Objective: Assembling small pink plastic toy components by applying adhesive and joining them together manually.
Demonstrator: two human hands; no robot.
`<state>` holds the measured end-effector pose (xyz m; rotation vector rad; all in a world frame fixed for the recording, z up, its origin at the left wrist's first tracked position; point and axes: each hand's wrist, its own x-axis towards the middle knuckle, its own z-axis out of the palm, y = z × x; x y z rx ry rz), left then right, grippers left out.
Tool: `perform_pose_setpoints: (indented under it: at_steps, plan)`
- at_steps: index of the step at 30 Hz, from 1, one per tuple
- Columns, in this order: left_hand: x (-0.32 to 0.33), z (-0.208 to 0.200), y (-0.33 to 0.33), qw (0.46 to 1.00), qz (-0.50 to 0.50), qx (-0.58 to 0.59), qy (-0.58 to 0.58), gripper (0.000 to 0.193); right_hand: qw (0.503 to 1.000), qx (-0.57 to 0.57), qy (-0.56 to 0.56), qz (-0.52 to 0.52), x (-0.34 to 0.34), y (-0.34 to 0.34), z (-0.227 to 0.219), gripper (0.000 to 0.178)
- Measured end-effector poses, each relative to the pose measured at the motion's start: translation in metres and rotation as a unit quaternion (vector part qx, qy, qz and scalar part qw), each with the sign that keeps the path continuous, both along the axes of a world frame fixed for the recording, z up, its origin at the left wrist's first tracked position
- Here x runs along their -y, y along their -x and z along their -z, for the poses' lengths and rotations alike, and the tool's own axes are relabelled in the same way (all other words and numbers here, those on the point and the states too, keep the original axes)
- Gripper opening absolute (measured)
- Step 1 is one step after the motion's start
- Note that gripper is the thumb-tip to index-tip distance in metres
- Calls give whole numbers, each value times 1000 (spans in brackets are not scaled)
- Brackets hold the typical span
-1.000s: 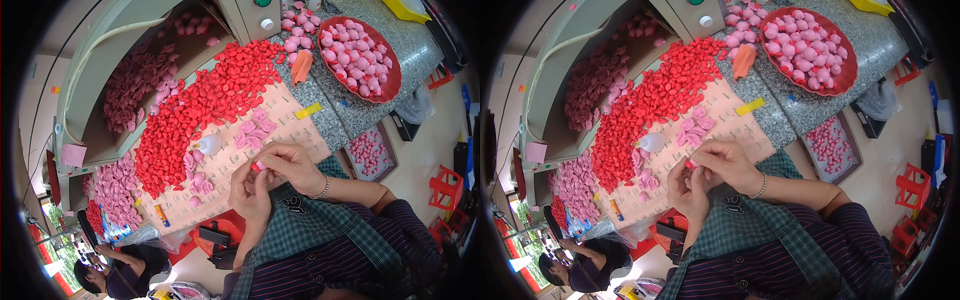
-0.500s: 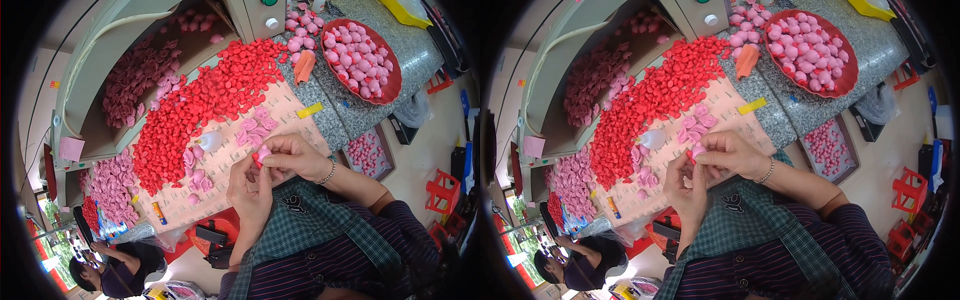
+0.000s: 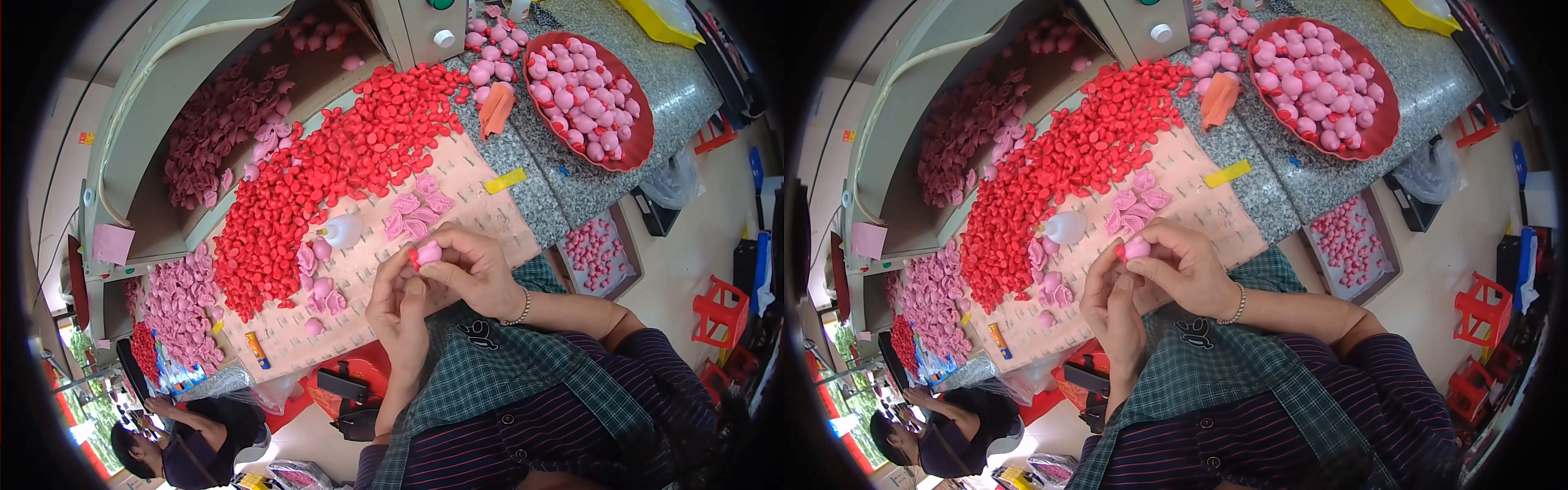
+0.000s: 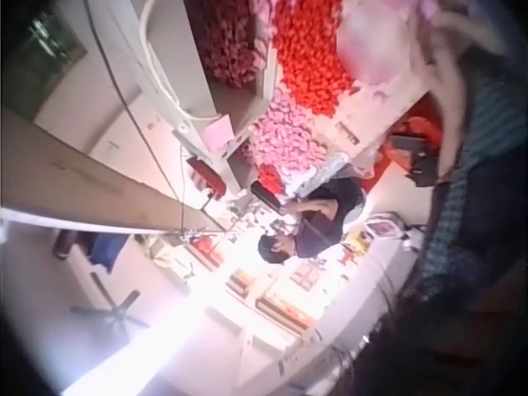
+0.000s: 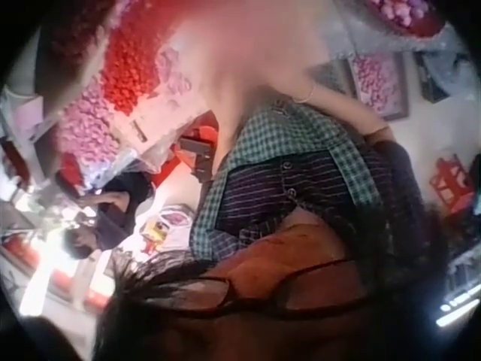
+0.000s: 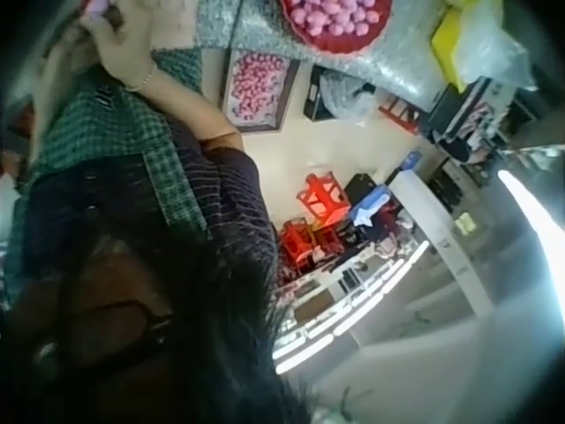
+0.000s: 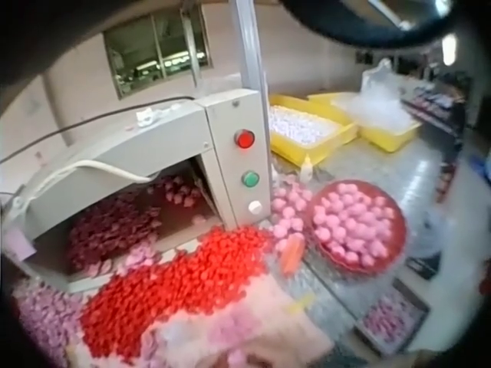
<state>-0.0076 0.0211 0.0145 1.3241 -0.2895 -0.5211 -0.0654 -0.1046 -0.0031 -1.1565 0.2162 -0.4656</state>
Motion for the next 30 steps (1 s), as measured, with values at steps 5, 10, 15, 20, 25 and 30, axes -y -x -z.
perform_pose_setpoints:
  at_steps: [5, 10, 15, 20, 25, 30]
  plan:
    - [-1, 8, -2, 997, -5, -11, 77, 43, 988, 2, 154, 9, 6, -2, -7, 19]
    - [-4, 15, -9, 995, 3, 7, 100, 43, 969, 11, 247, -14, 13, 0, -9, 22]
    - [-6, 19, -12, 988, 52, 7, 149, 33, 955, 54, 291, 33, 8, 3, -7, 20]
    - [-10, 21, -10, 988, 60, -7, 141, 31, 936, 82, 336, 59, 8, 4, -4, 23]
    - [1, -4, -2, 973, -18, -142, 184, 30, 887, 126, 434, 95, 17, 1, 1, 29]
    - [-9, -2, -2, 988, 91, -119, -31, 71, 891, 71, 442, 73, 14, 3, 7, 36]
